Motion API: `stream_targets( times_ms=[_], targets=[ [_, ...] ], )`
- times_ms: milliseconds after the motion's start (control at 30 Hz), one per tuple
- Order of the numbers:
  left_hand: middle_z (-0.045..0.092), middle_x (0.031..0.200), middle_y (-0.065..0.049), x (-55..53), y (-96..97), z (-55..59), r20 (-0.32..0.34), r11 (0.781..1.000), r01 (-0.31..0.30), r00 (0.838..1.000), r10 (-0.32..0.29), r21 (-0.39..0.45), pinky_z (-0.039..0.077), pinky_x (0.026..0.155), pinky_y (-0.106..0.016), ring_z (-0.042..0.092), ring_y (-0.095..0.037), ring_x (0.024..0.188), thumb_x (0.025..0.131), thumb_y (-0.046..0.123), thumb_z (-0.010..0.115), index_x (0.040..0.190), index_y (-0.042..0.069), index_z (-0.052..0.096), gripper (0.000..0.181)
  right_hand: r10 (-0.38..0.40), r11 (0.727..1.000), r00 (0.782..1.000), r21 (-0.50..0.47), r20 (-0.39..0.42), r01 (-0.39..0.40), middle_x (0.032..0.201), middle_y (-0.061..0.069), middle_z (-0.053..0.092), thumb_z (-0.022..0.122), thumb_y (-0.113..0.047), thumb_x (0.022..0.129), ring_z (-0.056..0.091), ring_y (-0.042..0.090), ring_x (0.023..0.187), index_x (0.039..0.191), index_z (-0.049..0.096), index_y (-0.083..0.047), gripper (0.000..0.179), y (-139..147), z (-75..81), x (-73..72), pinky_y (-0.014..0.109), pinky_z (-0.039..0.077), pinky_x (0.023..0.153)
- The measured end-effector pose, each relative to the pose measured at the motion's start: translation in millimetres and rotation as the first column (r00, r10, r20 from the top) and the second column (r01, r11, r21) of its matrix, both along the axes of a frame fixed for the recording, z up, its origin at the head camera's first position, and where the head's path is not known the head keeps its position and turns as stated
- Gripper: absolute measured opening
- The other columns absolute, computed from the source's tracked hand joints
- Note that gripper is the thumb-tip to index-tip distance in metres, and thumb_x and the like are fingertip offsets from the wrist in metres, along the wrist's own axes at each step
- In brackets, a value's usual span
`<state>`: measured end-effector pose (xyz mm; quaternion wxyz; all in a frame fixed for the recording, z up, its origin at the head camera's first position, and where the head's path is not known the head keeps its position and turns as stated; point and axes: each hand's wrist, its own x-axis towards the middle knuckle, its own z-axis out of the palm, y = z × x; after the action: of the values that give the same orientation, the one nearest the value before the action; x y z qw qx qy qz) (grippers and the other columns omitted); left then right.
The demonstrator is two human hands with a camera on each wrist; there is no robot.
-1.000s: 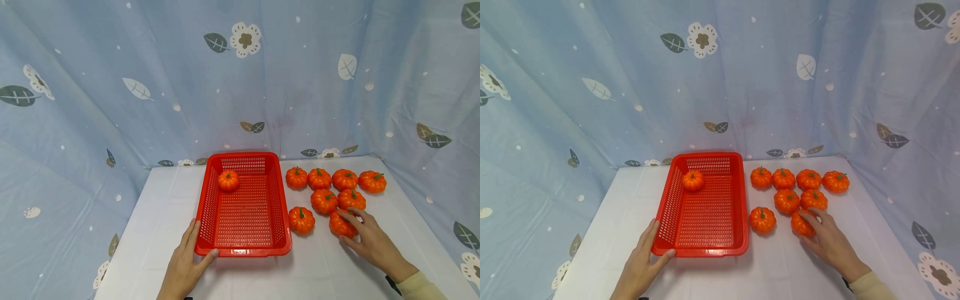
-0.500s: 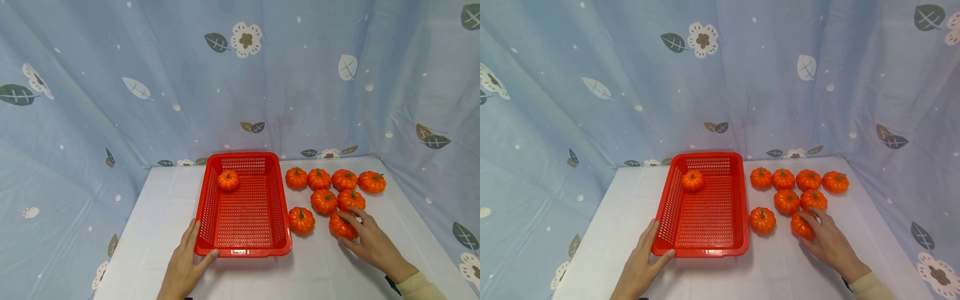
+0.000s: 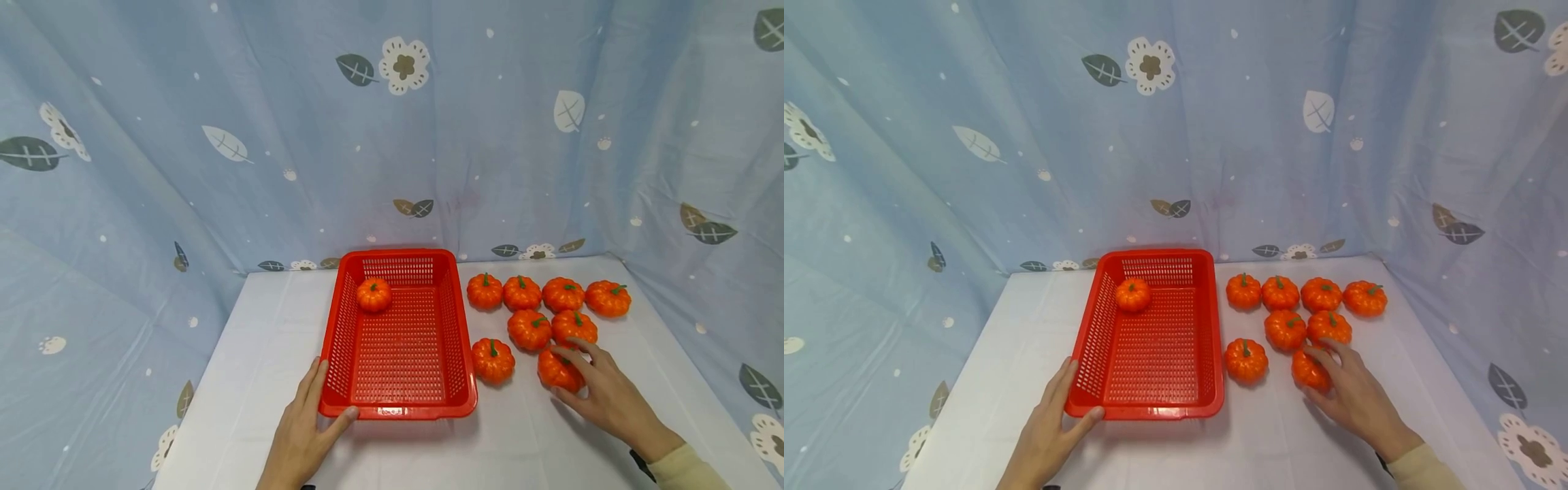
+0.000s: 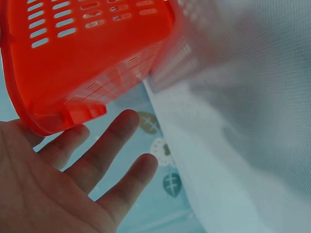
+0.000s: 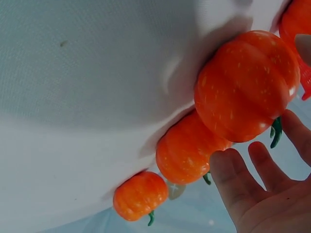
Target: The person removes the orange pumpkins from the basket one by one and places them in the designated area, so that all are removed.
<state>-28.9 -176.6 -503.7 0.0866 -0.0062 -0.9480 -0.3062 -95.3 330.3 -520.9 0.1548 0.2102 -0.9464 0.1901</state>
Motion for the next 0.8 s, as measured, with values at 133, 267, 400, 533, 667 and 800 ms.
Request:
stream_targets(
  times_ms=[133,267,400,533,667,800],
  targets=[
    [0.023,0.166,0.004,-0.2,-0.2,-0.4,-0.005,1.0,0.002,1.0,-0.002,-0.003,0.045,0.101,-0.061,0.05,-0.037,0.133,0.087,0.062,0.071,0.163,0.027,0.024,0.096,-0.001,1.0,1.0,-0.005,-0.001,0.001,0.137,0.02,0.051,0.095,-0.029,0.068,0.052,0.042,0.112,0.131,0.063,-0.017,0.072,-1,3.7,0.0,0.062,0.053,0.077],
    [0.024,0.166,0.004,-0.4,-0.4,-0.4,-0.008,1.0,0.002,1.0,-0.002,-0.005,0.045,0.101,-0.061,0.05,-0.037,0.133,0.087,0.063,0.071,0.163,0.027,0.024,0.096,0.012,1.0,1.0,-0.018,-0.019,-0.012,0.138,0.019,0.051,0.095,-0.027,0.067,0.051,0.041,0.115,0.13,0.064,-0.016,0.071,-3,7.8,-2.6,0.061,0.051,0.08],
    [0.023,0.166,0.004,-0.2,-0.8,-0.7,-0.011,1.0,0.005,1.0,-0.005,-0.007,0.045,0.101,-0.061,0.051,-0.037,0.133,0.087,0.063,0.071,0.163,0.026,0.025,0.096,0.021,0.999,0.997,-0.028,-0.07,-0.023,0.14,0.018,0.051,0.094,-0.022,0.065,0.05,0.039,0.118,0.129,0.064,-0.013,0.071,-5,14.2,-7.5,0.048,0.048,0.092],
    [0.024,0.166,0.004,-0.2,-1.0,-1.0,-0.015,1.0,0.006,1.0,-0.006,-0.009,0.045,0.101,-0.06,0.051,-0.037,0.133,0.086,0.062,0.072,0.163,0.026,0.025,0.096,0.054,0.996,0.99,-0.057,-0.131,-0.062,0.141,0.016,0.052,0.09,-0.019,0.066,0.049,0.037,0.124,0.132,0.064,-0.01,0.071,-11,22.7,-13.9,0.018,0.03,0.109],
    [0.025,0.166,0.003,-0.2,-0.7,-1.1,-0.019,1.0,0.007,1.0,-0.008,-0.011,0.045,0.101,-0.06,0.05,-0.037,0.134,0.086,0.063,0.071,0.163,0.025,0.026,0.097,0.064,0.994,0.99,-0.083,-0.129,-0.075,0.142,0.014,0.051,0.089,-0.02,0.07,0.048,0.033,0.127,0.134,0.064,-0.011,0.069,-23,33.8,-19.6,0.007,0.021,0.108],
    [0.025,0.166,0.002,-0.2,-0.2,-0.6,-0.02,1.0,0.008,1.0,-0.009,-0.011,0.045,0.102,-0.06,0.049,-0.037,0.135,0.086,0.064,0.071,0.162,0.024,0.026,0.097,0.045,0.993,0.996,-0.102,-0.077,-0.052,0.144,0.009,0.05,0.089,-0.025,0.075,0.048,0.029,0.128,0.136,0.061,-0.017,0.067,-39,47.4,-23.2,0.035,0.047,0.103]
  ],
)
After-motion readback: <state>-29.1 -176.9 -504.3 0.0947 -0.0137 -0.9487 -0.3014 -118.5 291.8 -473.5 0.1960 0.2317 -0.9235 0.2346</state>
